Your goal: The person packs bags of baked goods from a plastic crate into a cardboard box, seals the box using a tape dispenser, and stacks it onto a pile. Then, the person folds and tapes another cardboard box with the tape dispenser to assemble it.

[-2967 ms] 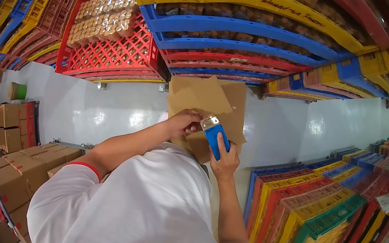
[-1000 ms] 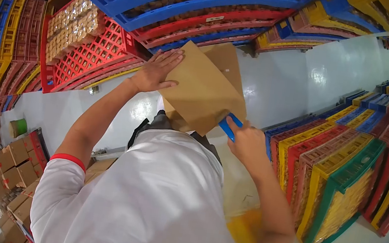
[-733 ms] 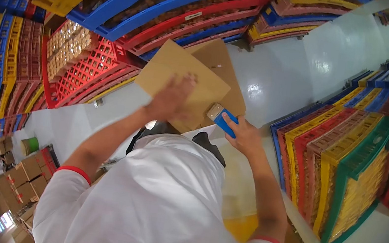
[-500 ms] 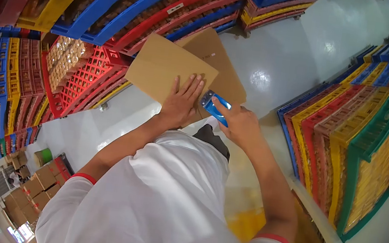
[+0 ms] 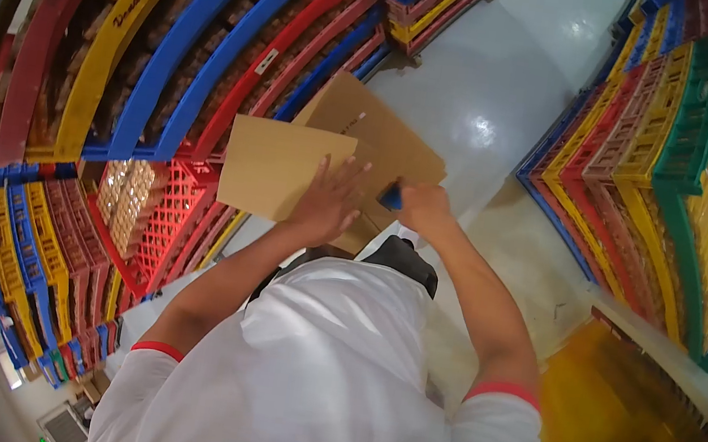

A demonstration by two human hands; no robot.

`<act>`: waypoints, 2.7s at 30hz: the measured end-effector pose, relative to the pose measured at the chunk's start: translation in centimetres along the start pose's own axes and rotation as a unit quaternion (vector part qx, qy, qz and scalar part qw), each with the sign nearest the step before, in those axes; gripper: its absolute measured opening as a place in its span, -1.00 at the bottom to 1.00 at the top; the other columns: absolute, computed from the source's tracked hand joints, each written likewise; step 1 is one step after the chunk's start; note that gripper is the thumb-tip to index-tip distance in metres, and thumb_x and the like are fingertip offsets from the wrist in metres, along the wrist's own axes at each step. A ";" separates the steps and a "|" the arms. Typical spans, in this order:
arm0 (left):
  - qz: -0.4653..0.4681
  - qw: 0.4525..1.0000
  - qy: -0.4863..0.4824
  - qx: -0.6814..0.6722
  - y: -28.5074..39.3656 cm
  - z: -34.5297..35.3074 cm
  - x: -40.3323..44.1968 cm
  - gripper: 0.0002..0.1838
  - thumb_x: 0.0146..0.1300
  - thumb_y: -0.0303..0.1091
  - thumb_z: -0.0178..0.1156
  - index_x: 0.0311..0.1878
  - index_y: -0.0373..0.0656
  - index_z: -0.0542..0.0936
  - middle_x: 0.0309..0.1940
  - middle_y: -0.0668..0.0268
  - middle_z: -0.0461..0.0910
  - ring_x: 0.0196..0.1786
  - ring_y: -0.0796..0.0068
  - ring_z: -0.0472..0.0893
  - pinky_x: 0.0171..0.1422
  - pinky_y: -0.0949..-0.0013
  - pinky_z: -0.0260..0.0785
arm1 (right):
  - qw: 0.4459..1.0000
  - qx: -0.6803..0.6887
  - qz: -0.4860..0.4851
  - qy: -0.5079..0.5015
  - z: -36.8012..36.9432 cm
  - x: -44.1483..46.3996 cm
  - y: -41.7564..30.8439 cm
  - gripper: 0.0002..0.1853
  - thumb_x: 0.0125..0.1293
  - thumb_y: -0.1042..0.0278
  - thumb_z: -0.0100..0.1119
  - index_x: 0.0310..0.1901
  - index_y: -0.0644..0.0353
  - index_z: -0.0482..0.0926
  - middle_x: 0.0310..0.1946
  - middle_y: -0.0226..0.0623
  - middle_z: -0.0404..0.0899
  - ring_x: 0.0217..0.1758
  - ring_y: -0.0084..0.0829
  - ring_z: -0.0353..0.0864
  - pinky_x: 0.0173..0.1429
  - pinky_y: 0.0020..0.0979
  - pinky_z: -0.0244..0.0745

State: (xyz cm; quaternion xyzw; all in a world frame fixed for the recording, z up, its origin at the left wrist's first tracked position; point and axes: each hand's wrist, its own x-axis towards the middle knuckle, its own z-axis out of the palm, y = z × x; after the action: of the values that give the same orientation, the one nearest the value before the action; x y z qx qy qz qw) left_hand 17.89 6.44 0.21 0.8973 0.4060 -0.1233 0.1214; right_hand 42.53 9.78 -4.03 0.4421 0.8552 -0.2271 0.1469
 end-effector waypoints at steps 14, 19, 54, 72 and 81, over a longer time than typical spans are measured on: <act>-0.209 0.955 -0.091 -0.191 -16.6 -6.1 0.2 0.02 -0.02 0.41 0.44 0.33 -0.27 0.60 0.24 -0.09 0.65 0.40 -0.06 0.54 0.50 -0.01 0.32 | 0.413 0.809 0.287 0.304 8.1 -0.8 -11.1 -0.66 0.48 0.07 0.30 0.09 0.09 0.55 -0.26 -0.45 0.58 -0.30 -0.57 0.54 -0.22 -0.48 0.46; -0.223 0.944 -0.072 -0.234 -15.7 -4.3 -1.5 -0.09 0.11 0.43 0.32 0.27 -0.21 0.65 0.09 -0.05 0.73 0.25 -0.05 0.65 0.50 -0.14 0.23 | 0.350 0.808 0.279 0.383 7.2 8.8 -5.8 -0.62 0.45 0.04 0.34 0.06 0.15 0.57 -0.26 -0.44 0.57 -0.28 -0.54 0.53 -0.26 -0.43 0.44; -0.218 0.913 0.292 -0.185 -16.6 4.3 -8.1 -0.39 0.59 0.01 0.00 0.39 -0.36 0.49 0.36 -0.20 0.50 0.41 -0.21 0.48 0.54 -0.03 0.28 | 0.730 0.394 0.123 0.545 -4.8 -3.4 -15.2 -0.25 0.15 0.41 0.59 0.35 0.25 0.41 0.08 0.00 0.67 0.04 -0.06 0.75 0.12 -0.17 0.65; -0.248 0.645 0.235 -0.684 -18.6 -1.7 2.4 -0.75 0.39 -0.31 0.41 0.01 -0.26 0.74 -0.15 0.38 0.74 -0.17 0.64 0.65 0.00 0.50 0.49 | 0.937 0.186 0.179 0.235 -10.0 0.1 -15.0 -0.19 0.27 0.23 0.38 0.57 -0.12 0.32 -0.17 0.12 0.59 -0.23 0.15 0.72 -0.16 0.03 0.64; -0.247 0.581 0.199 -0.750 -22.5 1.3 4.2 -0.54 0.34 -0.29 0.47 0.22 -0.29 0.64 -0.06 0.29 0.75 -0.03 0.57 0.68 0.14 0.49 0.48 | 0.945 0.176 0.153 0.229 -12.0 4.4 -15.1 -0.17 0.21 0.22 0.38 0.56 -0.09 0.35 -0.19 0.09 0.58 -0.24 0.14 0.73 -0.15 0.07 0.64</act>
State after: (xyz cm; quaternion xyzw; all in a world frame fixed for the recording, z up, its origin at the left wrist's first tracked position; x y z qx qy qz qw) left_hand 3.36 23.32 -4.98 0.3543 0.5739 0.3815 0.6321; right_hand 26.98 11.39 8.12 0.6264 0.7344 -0.2410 -0.1004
